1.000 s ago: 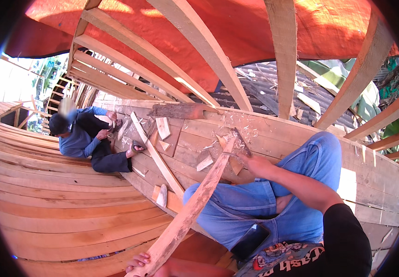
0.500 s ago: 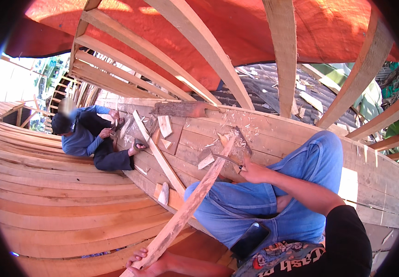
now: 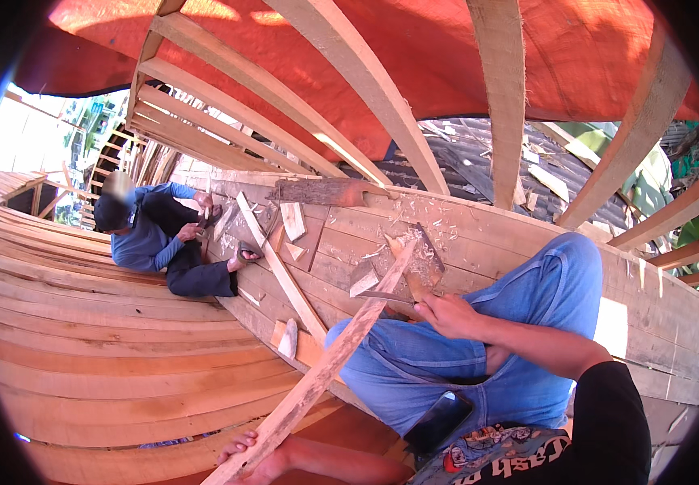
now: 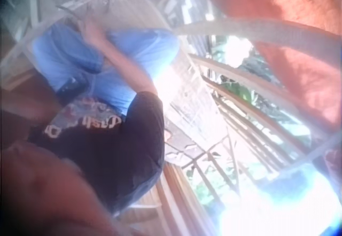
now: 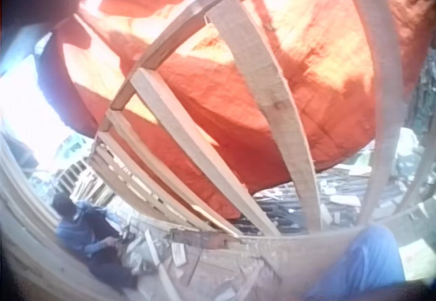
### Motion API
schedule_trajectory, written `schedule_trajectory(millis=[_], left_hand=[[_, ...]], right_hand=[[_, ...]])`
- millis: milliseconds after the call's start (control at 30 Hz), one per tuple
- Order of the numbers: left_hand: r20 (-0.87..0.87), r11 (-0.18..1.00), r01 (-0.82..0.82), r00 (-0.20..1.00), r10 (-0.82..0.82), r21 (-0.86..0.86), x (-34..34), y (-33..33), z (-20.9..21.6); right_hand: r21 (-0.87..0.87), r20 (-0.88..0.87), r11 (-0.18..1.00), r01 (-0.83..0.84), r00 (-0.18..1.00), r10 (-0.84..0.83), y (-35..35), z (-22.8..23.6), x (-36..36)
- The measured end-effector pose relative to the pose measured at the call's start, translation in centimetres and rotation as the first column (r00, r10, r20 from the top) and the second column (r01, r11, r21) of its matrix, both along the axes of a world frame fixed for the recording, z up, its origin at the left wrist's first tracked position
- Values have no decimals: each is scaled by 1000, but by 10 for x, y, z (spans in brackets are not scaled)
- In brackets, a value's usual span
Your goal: The person uses a hand plane to shave wood shavings from the edge of a long wooden plank while sitting on a wooden floor.
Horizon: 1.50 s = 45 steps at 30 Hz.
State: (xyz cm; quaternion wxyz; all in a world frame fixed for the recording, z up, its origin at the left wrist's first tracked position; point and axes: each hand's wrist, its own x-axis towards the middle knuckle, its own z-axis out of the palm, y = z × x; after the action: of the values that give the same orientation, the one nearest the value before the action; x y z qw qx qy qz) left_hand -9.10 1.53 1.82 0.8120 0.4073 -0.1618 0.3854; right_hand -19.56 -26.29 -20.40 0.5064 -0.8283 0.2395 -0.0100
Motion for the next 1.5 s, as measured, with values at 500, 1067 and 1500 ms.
schedule_trajectory(millis=[500, 1067, 1500], left_hand=[[10, 997, 56, 998, -57, 47, 9, 1, -1], [79, 998, 39, 996, -43, 46, 6, -5, 3], [-100, 986, -139, 986, 130, -90, 11, -16, 5]], right_hand=[[2, -6, 999, 47, 999, -47, -6, -19, 9], [-52, -41, 998, 41, 998, -43, -21, -17, 15], [1, -130, 992, 123, 984, -122, -36, -51, 22]])
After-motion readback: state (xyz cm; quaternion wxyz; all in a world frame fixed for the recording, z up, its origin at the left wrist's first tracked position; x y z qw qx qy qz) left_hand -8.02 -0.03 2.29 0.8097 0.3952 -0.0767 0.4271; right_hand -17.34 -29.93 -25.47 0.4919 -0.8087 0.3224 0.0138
